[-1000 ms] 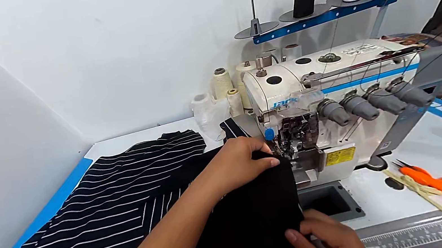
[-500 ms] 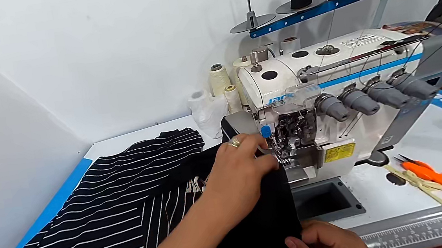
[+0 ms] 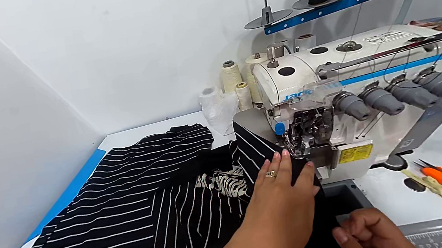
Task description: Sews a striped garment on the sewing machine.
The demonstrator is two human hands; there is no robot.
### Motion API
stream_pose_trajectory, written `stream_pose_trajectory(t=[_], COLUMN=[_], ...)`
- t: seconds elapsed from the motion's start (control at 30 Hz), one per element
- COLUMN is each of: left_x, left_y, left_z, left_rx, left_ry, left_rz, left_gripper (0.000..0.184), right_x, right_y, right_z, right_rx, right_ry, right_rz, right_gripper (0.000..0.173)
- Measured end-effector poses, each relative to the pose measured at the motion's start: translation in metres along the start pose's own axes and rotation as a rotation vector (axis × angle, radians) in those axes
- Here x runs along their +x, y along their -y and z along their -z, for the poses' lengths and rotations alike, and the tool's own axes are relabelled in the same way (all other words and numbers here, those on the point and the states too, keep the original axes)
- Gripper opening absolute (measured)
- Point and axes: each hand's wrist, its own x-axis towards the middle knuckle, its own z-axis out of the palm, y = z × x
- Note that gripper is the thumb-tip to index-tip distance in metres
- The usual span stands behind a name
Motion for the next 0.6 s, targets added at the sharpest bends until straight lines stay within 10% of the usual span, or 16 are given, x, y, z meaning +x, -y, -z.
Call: stream_pose_trajectory(t=[0.47,0.6], left_x=[0.037,0.018], left_y=[0.055,0.075], left_z=[0.015,0.012], left_rx=[-0.327,-0.26], left_ry=[0.152,-0.209], left_rz=[0.081,0.144], left_gripper=[0.03,0.033], right_x=[0.04,0.055], right_y=[-0.015,-0.019], right_z=[-0.015,-0.018], right_rx=[-0.099,-0.209], right_ry=[-0.168,-0.202], right_rz=[0.084,0.089], right_gripper=[0.022,0.019])
